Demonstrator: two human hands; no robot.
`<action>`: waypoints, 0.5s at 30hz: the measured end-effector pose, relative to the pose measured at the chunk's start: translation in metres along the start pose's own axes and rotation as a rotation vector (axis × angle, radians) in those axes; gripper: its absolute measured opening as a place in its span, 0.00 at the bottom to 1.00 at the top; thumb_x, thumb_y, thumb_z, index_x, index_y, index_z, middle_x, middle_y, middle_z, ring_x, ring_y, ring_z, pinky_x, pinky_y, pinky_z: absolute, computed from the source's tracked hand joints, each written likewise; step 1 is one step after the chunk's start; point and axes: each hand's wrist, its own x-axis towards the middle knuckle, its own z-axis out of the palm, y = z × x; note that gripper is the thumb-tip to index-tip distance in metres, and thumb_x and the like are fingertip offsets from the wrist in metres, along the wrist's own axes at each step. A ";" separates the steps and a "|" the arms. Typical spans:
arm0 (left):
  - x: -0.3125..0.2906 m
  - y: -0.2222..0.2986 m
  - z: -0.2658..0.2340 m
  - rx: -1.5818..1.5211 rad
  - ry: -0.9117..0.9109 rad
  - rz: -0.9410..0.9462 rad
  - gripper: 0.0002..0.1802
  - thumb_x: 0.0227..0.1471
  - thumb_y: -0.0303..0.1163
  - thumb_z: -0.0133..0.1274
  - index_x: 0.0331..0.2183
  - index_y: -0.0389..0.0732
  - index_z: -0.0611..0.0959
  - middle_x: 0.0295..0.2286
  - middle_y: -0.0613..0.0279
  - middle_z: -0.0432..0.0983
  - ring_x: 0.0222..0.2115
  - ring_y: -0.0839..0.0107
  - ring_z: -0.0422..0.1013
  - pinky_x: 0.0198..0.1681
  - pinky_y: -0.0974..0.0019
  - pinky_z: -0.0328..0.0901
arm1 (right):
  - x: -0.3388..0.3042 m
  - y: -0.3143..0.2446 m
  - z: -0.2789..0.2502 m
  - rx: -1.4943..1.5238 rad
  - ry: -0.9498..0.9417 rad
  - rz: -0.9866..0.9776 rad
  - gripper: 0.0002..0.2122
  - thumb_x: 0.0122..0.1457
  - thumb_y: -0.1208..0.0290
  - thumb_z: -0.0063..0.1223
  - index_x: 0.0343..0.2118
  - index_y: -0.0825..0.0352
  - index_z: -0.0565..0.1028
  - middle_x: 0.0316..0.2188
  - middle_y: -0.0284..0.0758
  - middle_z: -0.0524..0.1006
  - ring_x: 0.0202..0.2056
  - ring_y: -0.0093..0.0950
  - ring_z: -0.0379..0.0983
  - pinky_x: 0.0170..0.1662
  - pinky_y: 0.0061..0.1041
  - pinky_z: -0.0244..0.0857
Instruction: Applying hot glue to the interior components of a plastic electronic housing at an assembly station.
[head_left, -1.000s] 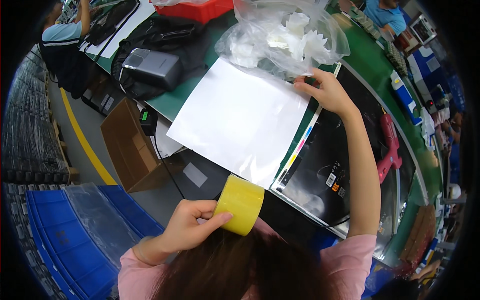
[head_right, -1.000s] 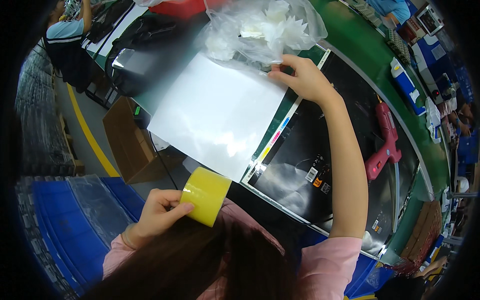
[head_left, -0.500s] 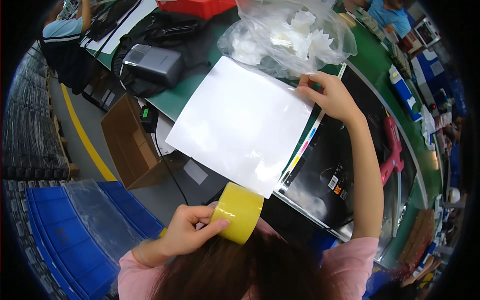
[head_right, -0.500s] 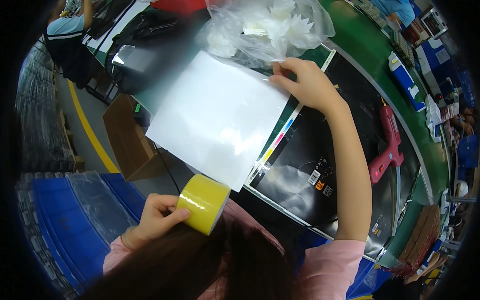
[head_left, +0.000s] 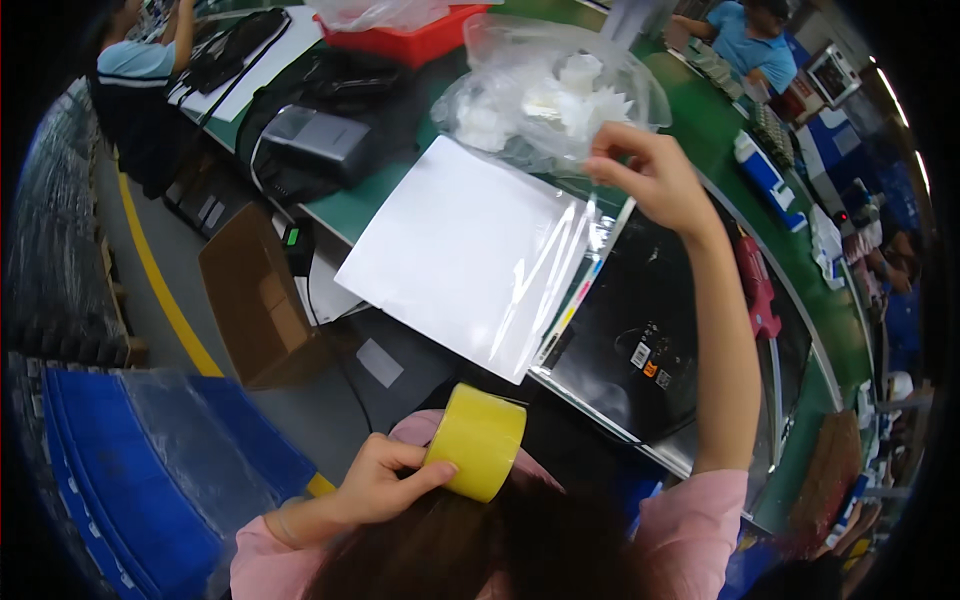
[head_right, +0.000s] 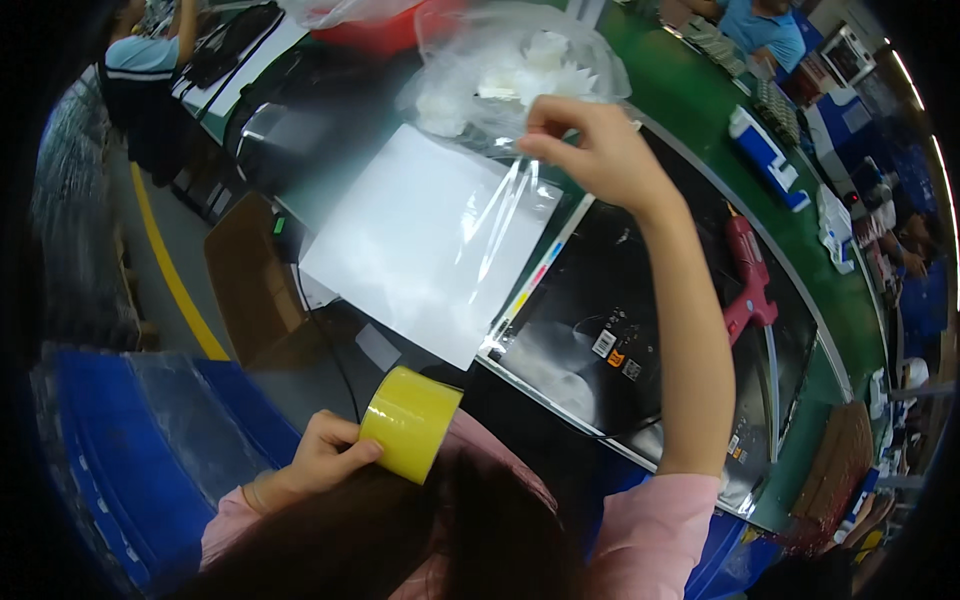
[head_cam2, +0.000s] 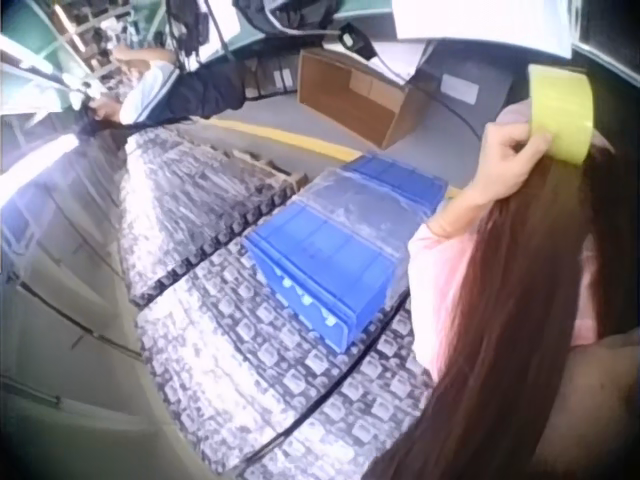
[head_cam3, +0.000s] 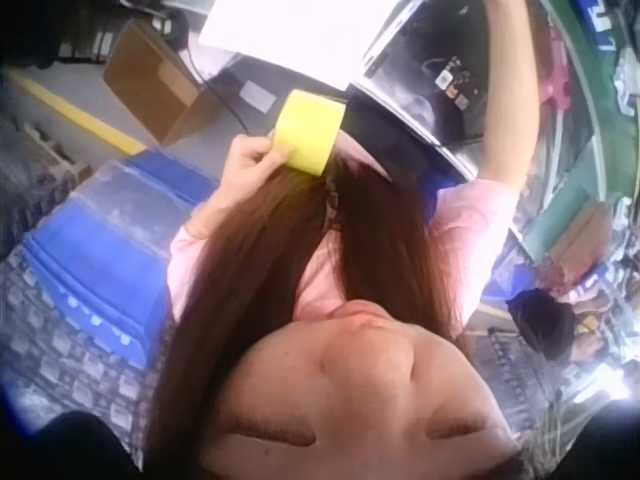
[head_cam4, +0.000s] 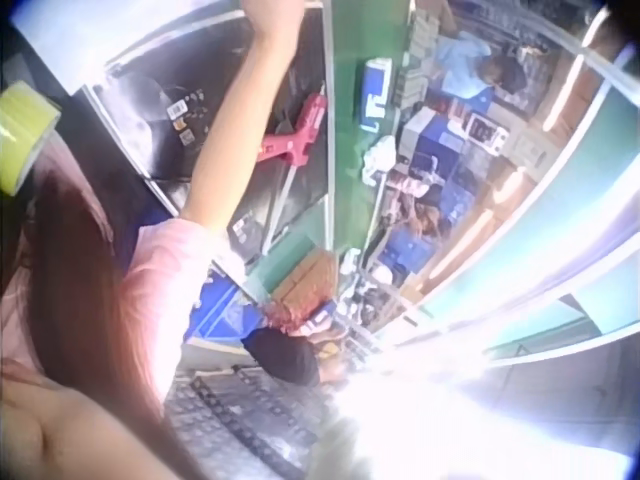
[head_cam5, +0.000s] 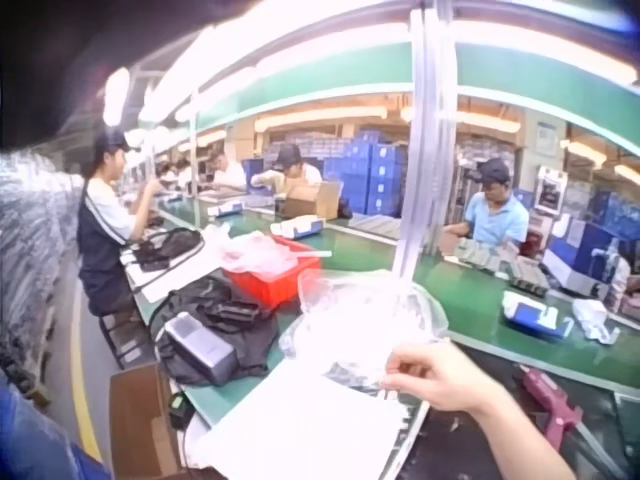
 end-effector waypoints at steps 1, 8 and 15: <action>-0.002 -0.005 0.003 0.010 0.040 0.000 0.11 0.44 0.30 0.52 0.19 0.32 0.78 0.08 0.65 0.63 0.11 0.87 0.57 0.13 0.77 0.52 | 0.001 -0.002 0.002 -0.064 -0.006 0.018 0.08 0.49 0.70 0.50 0.21 0.68 0.68 0.17 0.26 0.68 0.22 0.13 0.64 0.22 0.11 0.55; -0.014 -0.005 0.003 0.041 0.166 -0.088 0.13 0.44 0.30 0.53 0.16 0.31 0.76 0.06 0.69 0.57 0.12 0.89 0.53 0.12 0.77 0.48 | 0.009 0.000 0.015 -0.018 0.015 -0.040 0.10 0.48 0.67 0.51 0.21 0.67 0.67 0.15 0.25 0.68 0.21 0.13 0.64 0.21 0.13 0.52; -0.006 -0.022 0.010 -0.209 0.203 -0.317 0.16 0.45 0.32 0.51 0.14 0.30 0.74 0.06 0.69 0.56 0.12 0.89 0.51 0.12 0.76 0.47 | 0.006 -0.011 -0.013 -0.078 0.184 -0.071 0.08 0.49 0.69 0.50 0.22 0.69 0.69 0.18 0.28 0.69 0.21 0.16 0.65 0.24 0.15 0.59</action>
